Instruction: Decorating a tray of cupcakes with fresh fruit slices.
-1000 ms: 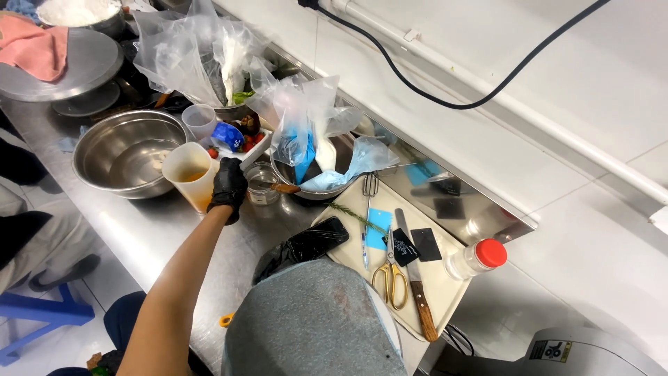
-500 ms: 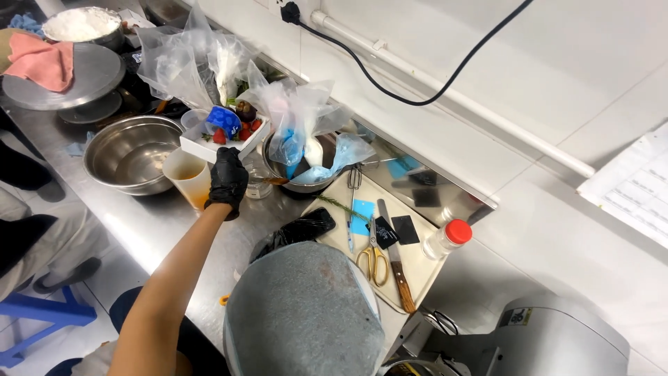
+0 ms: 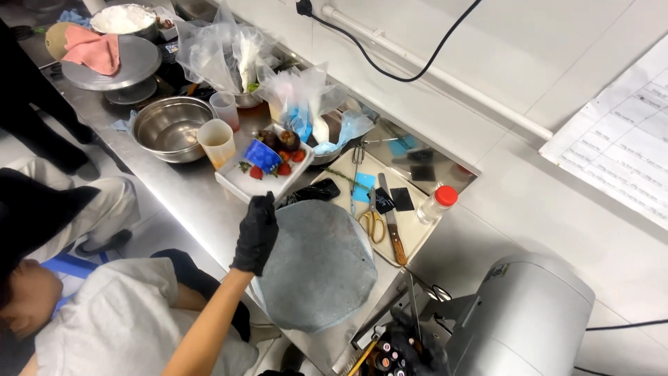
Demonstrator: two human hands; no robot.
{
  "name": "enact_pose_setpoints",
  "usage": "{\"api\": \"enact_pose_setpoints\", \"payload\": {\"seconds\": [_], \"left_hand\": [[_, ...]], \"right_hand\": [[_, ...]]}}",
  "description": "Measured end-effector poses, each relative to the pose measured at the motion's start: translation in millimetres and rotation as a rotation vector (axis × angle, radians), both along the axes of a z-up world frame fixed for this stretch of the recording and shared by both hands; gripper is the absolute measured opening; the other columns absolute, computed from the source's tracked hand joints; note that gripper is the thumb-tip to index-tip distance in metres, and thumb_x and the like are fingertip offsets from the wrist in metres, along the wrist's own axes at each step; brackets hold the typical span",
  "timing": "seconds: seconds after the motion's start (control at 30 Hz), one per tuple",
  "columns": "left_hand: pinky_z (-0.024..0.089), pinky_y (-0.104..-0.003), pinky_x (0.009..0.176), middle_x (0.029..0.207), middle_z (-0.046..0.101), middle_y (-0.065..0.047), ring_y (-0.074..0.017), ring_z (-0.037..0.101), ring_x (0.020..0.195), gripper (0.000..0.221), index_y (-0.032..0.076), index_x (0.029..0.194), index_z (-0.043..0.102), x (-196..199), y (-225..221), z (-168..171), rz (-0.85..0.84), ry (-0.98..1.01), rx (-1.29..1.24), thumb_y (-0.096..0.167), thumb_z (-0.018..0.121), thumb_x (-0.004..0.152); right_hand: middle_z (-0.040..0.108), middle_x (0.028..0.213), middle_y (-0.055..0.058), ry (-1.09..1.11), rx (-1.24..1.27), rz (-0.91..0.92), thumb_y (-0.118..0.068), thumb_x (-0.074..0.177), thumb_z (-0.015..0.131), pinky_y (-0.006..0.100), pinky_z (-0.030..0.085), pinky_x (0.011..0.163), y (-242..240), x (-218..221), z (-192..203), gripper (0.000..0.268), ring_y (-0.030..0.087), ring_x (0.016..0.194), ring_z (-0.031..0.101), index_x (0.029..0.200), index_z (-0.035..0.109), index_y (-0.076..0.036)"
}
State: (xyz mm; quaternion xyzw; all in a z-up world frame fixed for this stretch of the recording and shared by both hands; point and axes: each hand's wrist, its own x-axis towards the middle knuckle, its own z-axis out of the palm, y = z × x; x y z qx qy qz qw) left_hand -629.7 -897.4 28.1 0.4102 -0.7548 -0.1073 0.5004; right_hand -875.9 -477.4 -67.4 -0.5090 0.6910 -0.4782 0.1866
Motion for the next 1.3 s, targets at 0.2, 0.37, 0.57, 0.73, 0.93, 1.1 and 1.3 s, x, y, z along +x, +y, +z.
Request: {"api": "enact_pose_setpoints", "payload": {"seconds": [0.2, 0.37, 0.57, 0.73, 0.93, 1.1, 1.3], "left_hand": [[0.053, -0.038, 0.081, 0.105, 0.069, -0.015, -0.0295, 0.068, 0.094, 0.049, 0.011, 0.137, 0.066, 28.7, 104.6, -65.6, -0.147, -0.242, 0.215, 0.001, 0.055, 0.091], [0.048, -0.036, 0.1, 0.13, 0.061, -0.017, -0.0323, 0.058, 0.122, 0.06, 0.004, 0.143, 0.055, 40.8, 174.1, -109.9, -0.36, -0.494, 0.074, 0.003, 0.053, 0.083], [0.045, -0.035, 0.114, 0.153, 0.049, -0.008, -0.0248, 0.059, 0.131, 0.055, 0.001, 0.151, 0.043, 44.5, 205.8, -195.7, -0.516, -0.43, 0.051, 0.002, 0.047, 0.096], [0.049, -0.035, 0.102, 0.143, 0.053, -0.009, -0.0267, 0.062, 0.121, 0.064, 0.004, 0.151, 0.045, 57.1, 213.6, -145.7, -0.555, -0.403, 0.264, 0.004, 0.056, 0.088], [0.057, -0.036, 0.085, 0.118, 0.064, -0.009, -0.0271, 0.068, 0.104, 0.072, 0.012, 0.149, 0.052, 71.0, 194.5, -119.0, -0.491, -0.426, 0.539, 0.01, 0.071, 0.079], [0.057, -0.042, 0.087, 0.125, 0.063, -0.017, -0.0346, 0.065, 0.11, 0.078, 0.006, 0.146, 0.054, 76.0, 188.9, -109.9, -0.557, -0.309, 0.425, 0.005, 0.074, 0.07], [0.057, -0.043, 0.094, 0.131, 0.063, -0.017, -0.0348, 0.063, 0.12, 0.072, 0.009, 0.144, 0.058, 76.5, 186.5, -125.7, -0.546, -0.302, 0.209, 0.0, 0.067, 0.074]], "right_hand": [[0.066, 0.14, 0.008, 0.178, 0.044, 0.014, -0.029, 0.086, 0.08, 0.034, 0.055, 0.091, -160.4, 67.4, 223.3, 0.069, 0.028, 0.1, 0.061, 0.148, 0.053, -0.018], [0.055, 0.145, 0.019, 0.244, -0.026, 0.152, -0.039, 0.084, 0.081, 0.041, 0.048, 0.103, -215.8, 80.9, 175.9, 0.081, 0.037, 0.131, 0.055, 0.151, 0.047, -0.008], [0.067, 0.131, 0.012, -0.134, 0.199, 0.323, -0.035, 0.082, 0.082, 0.035, 0.05, 0.103, -204.1, 55.0, 176.6, 0.073, 0.022, 0.121, 0.064, 0.143, 0.054, -0.007], [0.07, 0.111, 0.007, -0.517, 0.189, 0.473, -0.021, 0.087, 0.079, 0.031, 0.056, 0.089, -215.4, -17.2, 195.0, 0.056, 0.013, 0.1, 0.064, 0.138, 0.061, -0.004], [0.057, 0.094, 0.011, 0.079, 0.04, 0.247, -0.013, 0.099, 0.07, 0.036, 0.051, 0.082, -282.3, -108.8, 94.1, 0.032, 0.023, 0.089, 0.053, 0.13, 0.068, -0.004], [0.06, 0.118, 0.02, 0.492, 0.122, 0.06, -0.011, 0.089, 0.073, 0.042, 0.052, 0.087, -314.3, -123.0, -16.9, 0.038, 0.038, 0.103, 0.063, 0.127, 0.072, -0.012], [0.06, 0.125, 0.015, 0.053, -0.061, 0.012, -0.024, 0.09, 0.073, 0.039, 0.054, 0.092, -301.2, -80.2, 35.5, 0.051, 0.026, 0.109, 0.065, 0.138, 0.061, -0.012]]}}
